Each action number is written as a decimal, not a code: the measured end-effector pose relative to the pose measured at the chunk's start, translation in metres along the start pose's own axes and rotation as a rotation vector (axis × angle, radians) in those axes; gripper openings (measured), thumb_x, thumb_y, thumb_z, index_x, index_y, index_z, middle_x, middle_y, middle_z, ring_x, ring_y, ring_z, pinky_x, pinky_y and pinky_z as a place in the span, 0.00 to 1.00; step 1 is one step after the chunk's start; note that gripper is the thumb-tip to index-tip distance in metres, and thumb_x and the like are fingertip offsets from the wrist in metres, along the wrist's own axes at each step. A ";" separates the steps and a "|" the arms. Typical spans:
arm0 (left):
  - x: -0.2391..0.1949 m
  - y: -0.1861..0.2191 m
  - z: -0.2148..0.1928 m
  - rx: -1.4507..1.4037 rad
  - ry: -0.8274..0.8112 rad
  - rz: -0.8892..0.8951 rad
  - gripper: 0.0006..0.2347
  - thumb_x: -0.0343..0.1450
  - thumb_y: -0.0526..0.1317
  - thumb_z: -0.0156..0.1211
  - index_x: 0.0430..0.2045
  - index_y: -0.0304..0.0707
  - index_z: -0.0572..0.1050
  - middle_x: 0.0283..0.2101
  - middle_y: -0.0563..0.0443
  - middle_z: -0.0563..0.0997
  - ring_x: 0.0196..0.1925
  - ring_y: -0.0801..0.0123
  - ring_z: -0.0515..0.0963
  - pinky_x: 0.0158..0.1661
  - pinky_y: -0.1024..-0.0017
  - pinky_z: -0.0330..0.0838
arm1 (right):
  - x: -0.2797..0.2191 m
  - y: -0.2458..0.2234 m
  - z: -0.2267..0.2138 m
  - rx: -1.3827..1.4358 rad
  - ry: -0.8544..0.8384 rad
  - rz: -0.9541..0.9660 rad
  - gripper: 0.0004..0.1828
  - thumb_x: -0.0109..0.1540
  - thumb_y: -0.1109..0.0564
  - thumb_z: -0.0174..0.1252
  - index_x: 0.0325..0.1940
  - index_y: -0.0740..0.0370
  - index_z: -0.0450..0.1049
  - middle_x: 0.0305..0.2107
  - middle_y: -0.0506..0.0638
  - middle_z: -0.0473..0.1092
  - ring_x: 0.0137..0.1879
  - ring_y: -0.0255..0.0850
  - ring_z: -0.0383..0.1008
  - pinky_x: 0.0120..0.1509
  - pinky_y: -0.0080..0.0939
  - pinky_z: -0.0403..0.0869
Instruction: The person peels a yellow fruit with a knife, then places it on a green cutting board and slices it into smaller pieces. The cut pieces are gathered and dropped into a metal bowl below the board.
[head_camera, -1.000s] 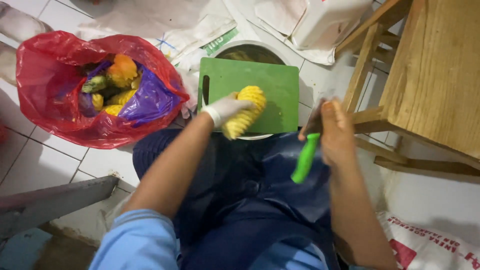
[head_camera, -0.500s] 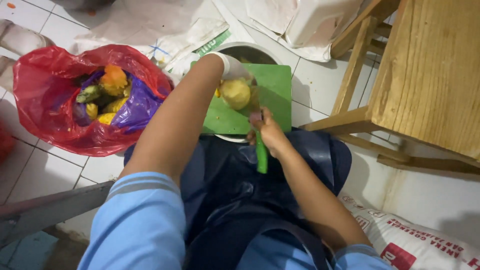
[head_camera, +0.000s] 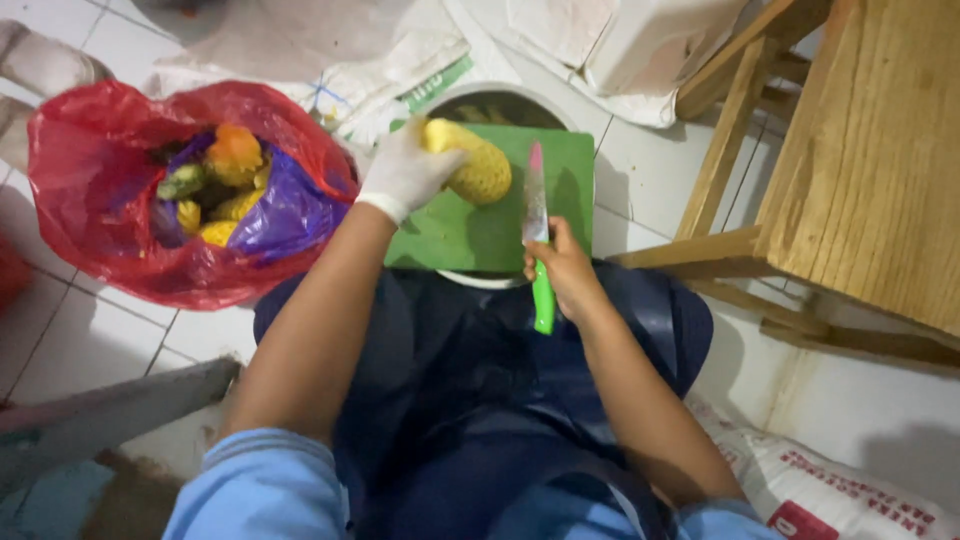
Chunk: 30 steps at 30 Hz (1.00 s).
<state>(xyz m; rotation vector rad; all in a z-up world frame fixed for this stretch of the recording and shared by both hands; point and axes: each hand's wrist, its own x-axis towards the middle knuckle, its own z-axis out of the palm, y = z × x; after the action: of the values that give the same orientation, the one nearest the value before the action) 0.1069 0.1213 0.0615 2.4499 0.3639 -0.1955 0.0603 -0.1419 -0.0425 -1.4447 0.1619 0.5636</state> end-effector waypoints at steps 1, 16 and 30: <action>-0.001 -0.006 -0.009 -0.168 0.009 -0.040 0.27 0.61 0.63 0.65 0.45 0.47 0.72 0.45 0.40 0.82 0.52 0.52 0.80 0.53 0.55 0.74 | -0.001 -0.008 -0.002 0.009 0.013 -0.029 0.16 0.67 0.63 0.48 0.59 0.59 0.60 0.32 0.48 0.61 0.25 0.35 0.67 0.24 0.28 0.72; -0.001 -0.064 0.074 -0.410 -0.043 0.196 0.28 0.56 0.45 0.77 0.48 0.33 0.72 0.45 0.35 0.77 0.52 0.43 0.77 0.53 0.55 0.73 | -0.024 -0.075 0.039 -1.035 0.181 -0.333 0.17 0.71 0.50 0.40 0.62 0.56 0.57 0.38 0.70 0.73 0.44 0.69 0.76 0.48 0.66 0.74; -0.009 -0.045 0.101 0.207 0.064 0.247 0.35 0.55 0.61 0.74 0.50 0.43 0.71 0.43 0.51 0.72 0.50 0.55 0.74 0.48 0.57 0.73 | -0.039 -0.054 0.055 -1.268 0.145 -0.341 0.17 0.71 0.54 0.38 0.60 0.68 0.58 0.34 0.69 0.73 0.37 0.65 0.78 0.36 0.60 0.78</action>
<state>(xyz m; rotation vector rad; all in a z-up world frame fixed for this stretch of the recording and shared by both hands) 0.0793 0.0900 -0.0417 2.6822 0.0678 -0.0508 0.0386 -0.1006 0.0299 -2.6693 -0.4084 0.2424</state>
